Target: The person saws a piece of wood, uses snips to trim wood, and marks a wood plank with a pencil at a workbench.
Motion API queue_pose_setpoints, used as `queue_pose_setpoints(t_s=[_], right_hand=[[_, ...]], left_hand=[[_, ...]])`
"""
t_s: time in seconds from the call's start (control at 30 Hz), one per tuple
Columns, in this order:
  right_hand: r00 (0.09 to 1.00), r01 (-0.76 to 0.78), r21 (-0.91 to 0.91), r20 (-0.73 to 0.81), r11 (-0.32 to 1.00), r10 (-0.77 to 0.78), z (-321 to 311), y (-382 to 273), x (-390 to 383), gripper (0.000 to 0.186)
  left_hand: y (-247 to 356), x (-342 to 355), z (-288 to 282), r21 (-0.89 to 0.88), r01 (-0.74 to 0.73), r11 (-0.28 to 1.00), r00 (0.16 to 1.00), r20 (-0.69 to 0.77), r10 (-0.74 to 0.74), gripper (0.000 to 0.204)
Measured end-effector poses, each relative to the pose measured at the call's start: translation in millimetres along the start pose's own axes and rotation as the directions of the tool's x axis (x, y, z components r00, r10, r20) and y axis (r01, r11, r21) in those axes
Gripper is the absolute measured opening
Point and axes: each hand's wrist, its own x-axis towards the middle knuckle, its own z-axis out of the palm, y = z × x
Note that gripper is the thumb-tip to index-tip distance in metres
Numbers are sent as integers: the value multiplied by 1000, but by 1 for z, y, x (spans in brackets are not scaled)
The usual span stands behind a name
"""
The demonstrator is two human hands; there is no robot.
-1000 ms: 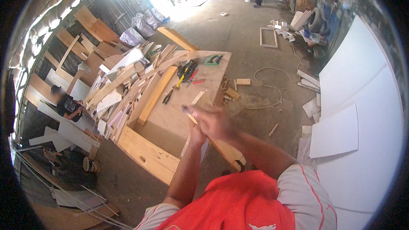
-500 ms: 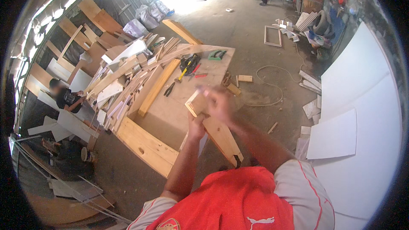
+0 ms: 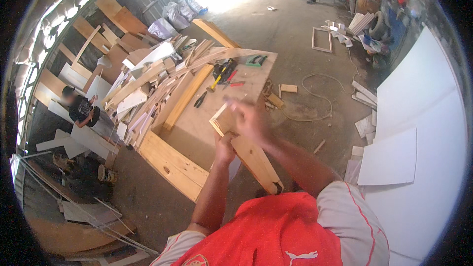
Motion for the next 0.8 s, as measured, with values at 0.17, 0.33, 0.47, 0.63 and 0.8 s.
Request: queue_pose_setpoints(t_s=[0.17,0.33,0.47,0.63,0.8], right_hand=[[986,164,159,-38,974,-160,11,0,-13,25],[928,238,23,288,971,-235,-14,-19,-3,24],[895,108,-64,441,992,-69,-44,-11,35,21],[854,213,-259,518,942,-50,-51,-7,59,20],[835,178,-218,549,959,-30,-56,11,48,19]], left_hand=[[8,-8,11,-41,-14,999,1000,-2,14,45],[-4,-7,-4,-39,-11,999,999,-53,9,44],[3,-20,1,123,-42,991,998,48,37,39],[-11,-21,-12,215,46,976,996,70,-62,41],[-17,-19,-17,291,-72,954,985,170,22,49]])
